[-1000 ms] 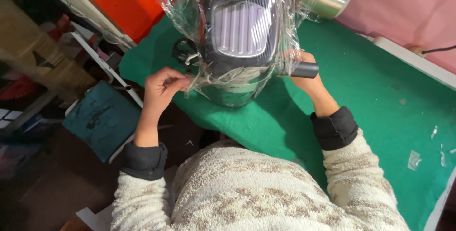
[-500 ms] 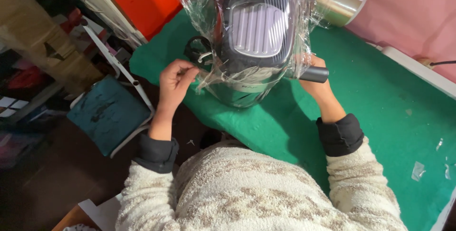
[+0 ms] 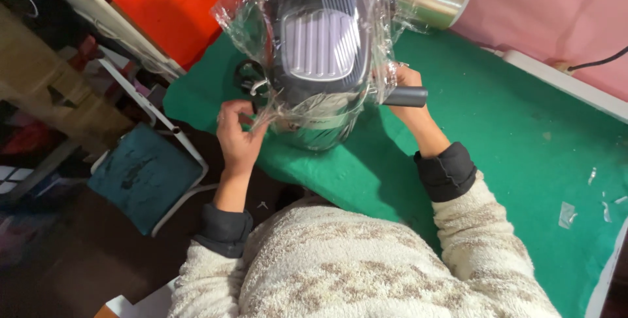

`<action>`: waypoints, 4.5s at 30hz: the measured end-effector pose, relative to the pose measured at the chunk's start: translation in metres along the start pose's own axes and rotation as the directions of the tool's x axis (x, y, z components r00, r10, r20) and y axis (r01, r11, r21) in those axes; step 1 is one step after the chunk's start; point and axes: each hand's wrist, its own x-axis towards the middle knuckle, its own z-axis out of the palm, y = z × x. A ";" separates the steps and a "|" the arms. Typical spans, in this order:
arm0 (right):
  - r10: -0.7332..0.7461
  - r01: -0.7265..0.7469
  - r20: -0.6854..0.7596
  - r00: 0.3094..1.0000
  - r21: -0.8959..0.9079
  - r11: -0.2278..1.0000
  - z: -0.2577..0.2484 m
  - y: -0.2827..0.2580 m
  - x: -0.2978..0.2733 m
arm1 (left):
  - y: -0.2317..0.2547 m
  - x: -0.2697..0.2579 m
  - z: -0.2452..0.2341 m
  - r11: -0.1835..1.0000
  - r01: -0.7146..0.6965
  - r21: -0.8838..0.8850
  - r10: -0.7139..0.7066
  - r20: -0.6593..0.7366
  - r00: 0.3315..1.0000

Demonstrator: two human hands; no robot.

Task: Wrapping a coffee maker machine in plastic film for shipping or storage.

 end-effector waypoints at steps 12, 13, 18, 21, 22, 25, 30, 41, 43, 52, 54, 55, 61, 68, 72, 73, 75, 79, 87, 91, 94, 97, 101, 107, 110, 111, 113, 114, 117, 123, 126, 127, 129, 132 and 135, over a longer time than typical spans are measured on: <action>0.244 -0.098 -0.222 0.944 0.519 0.849 -0.085 -0.059 0.016 | 0.005 0.063 -0.066 0.973 0.211 -0.094 -0.138 0.496 0.857; 0.210 -0.032 -0.260 0.943 0.555 0.831 -0.094 -0.067 0.016 | 0.008 0.073 -0.079 0.966 0.217 -0.141 -0.117 0.509 0.853; 0.171 -0.061 -0.167 0.971 0.518 0.853 -0.092 -0.113 0.051 | 0.047 0.135 -0.072 0.788 0.335 -0.517 -0.148 0.369 0.918; 0.155 -0.083 -0.141 0.978 0.422 0.903 -0.075 -0.123 0.078 | 0.060 0.159 -0.042 0.785 0.281 -0.553 -0.114 0.318 0.941; 0.137 -0.077 -0.159 0.978 0.338 0.938 -0.069 -0.125 0.086 | 0.064 0.165 -0.031 0.799 0.257 -0.544 -0.109 0.289 0.951; -0.048 0.093 -0.211 0.976 0.207 0.974 -0.054 -0.103 0.103 | 0.084 0.178 -0.013 0.889 0.164 -0.428 -0.086 0.197 0.977; -0.170 0.209 -0.265 0.949 0.128 0.969 -0.055 -0.094 0.119 | 0.077 0.193 -0.003 0.934 0.025 -0.357 0.002 0.073 0.997; 0.130 -0.052 -0.086 0.988 0.607 0.793 -0.040 -0.056 0.144 | 0.016 0.212 0.026 0.806 0.362 -0.468 -0.264 0.263 0.928; 0.144 -0.134 0.024 0.989 0.538 0.832 -0.034 -0.048 0.144 | 0.001 0.212 0.031 0.817 0.311 -0.486 -0.196 0.274 0.942; 0.160 -0.025 -0.133 0.978 0.687 0.726 -0.037 -0.059 0.119 | 0.051 0.218 0.006 0.880 0.161 -0.447 -0.115 0.128 0.985; 0.104 0.060 -0.193 0.976 0.692 0.719 -0.049 -0.079 0.109 | 0.077 0.221 -0.004 0.910 0.100 -0.402 -0.063 0.104 0.993; 0.047 0.149 -0.256 0.966 0.691 0.707 -0.054 -0.089 0.102 | 0.090 0.223 -0.009 0.934 0.033 -0.355 -0.004 0.083 0.997; 0.083 0.116 -0.260 0.962 0.666 0.737 -0.079 -0.082 0.076 | 0.178 0.234 -0.026 0.847 -0.531 -0.033 0.515 0.298 0.804; 0.070 -0.258 0.363 0.929 0.502 0.826 -0.058 -0.019 0.041 | 0.244 0.215 0.005 0.744 -0.665 -0.066 0.516 0.690 0.508; -0.165 -0.262 0.523 0.837 0.645 0.718 -0.055 -0.027 0.025 | 0.246 0.206 0.024 0.646 -0.763 0.000 0.486 0.771 0.412; -0.215 -0.157 0.482 0.849 0.619 0.770 -0.054 -0.028 0.024 | 0.246 0.206 0.029 0.624 -0.781 0.029 0.466 0.789 0.401; -0.244 -0.083 0.459 0.854 0.583 0.808 -0.052 -0.048 0.022 | 0.247 0.206 0.030 0.607 -0.793 0.054 0.448 0.801 0.397; -0.389 0.157 0.346 0.854 0.541 0.826 -0.012 -0.019 0.004 | 0.251 0.205 0.031 0.594 -0.797 0.107 0.388 0.830 0.401; -0.444 0.357 0.182 0.877 0.371 0.857 -0.002 -0.054 0.000 | 0.251 0.203 0.032 0.600 -0.795 0.094 0.368 0.849 0.379; -0.447 0.375 0.204 0.871 0.311 0.873 -0.002 -0.037 0.009 | 0.255 0.201 0.032 0.617 -0.785 0.055 0.385 0.849 0.362; -0.468 0.430 0.269 0.842 0.191 0.882 -0.004 -0.025 0.006 | 0.254 0.194 0.031 0.640 -0.768 0.020 0.407 0.839 0.361; -0.440 0.443 0.349 0.827 0.076 0.893 -0.002 -0.024 0.006 | 0.255 0.190 0.031 0.633 -0.774 0.017 0.399 0.849 0.345; -0.500 0.487 0.297 0.814 0.122 0.865 -0.007 -0.033 0.006 | 0.248 0.182 0.026 0.666 -0.746 0.006 0.411 0.832 0.373; -0.491 0.386 0.259 0.832 0.366 0.847 -0.016 -0.044 -0.003 | 0.238 0.166 -0.003 0.669 -0.743 0.011 0.486 0.750 0.449; -0.370 0.269 0.199 0.907 0.402 0.875 -0.003 -0.027 -0.020 | 0.220 0.150 -0.035 0.717 -0.693 0.076 0.513 0.617 0.598; -0.236 0.033 0.294 0.926 0.561 0.827 -0.004 -0.036 -0.021 | 0.208 0.138 -0.046 0.803 -0.583 0.125 0.479 0.446 0.756; -0.126 -0.211 0.421 0.898 0.665 0.716 -0.003 -0.042 -0.025 | 0.173 0.107 -0.060 0.876 -0.457 0.153 0.415 0.241 0.877; -0.186 -0.092 0.421 0.888 0.557 0.825 -0.001 -0.039 -0.029 | 0.152 0.088 -0.064 0.943 -0.327 0.060 0.321 0.097 0.942; -0.068 -0.103 0.510 0.858 0.300 0.948 0.003 -0.042 -0.039 | 0.109 0.040 -0.062 0.980 -0.129 -0.153 0.119 -0.071 0.990; -0.126 -0.053 0.455 0.882 0.362 0.931 -0.007 -0.086 -0.049 | 0.112 0.021 -0.045 0.996 -0.052 -0.074 0.056 0.043 0.998; -0.095 -0.024 0.327 0.940 0.340 0.940 -0.007 -0.105 -0.054 | 0.108 0.023 -0.037 0.989 -0.145 0.012 0.143 0.082 0.986; -0.083 -0.018 0.237 0.968 0.394 0.919 -0.007 -0.113 -0.056 | 0.105 0.024 -0.034 0.980 -0.197 -0.001 0.196 0.083 0.977; -0.043 -0.053 0.197 0.980 0.460 0.887 -0.006 -0.122 -0.060 | 0.093 0.020 -0.032 0.976 -0.172 -0.134 0.187 0.104 0.977; 0.102 -0.184 0.171 0.980 0.582 0.792 -0.006 -0.134 -0.060 | 0.072 0.012 -0.028 0.890 0.009 -0.455 0.081 0.179 0.980; 0.226 -0.274 0.159 0.961 0.649 0.710 -0.002 -0.115 -0.072 | 0.056 0.008 -0.029 0.625 0.277 -0.730 -0.058 0.310 0.949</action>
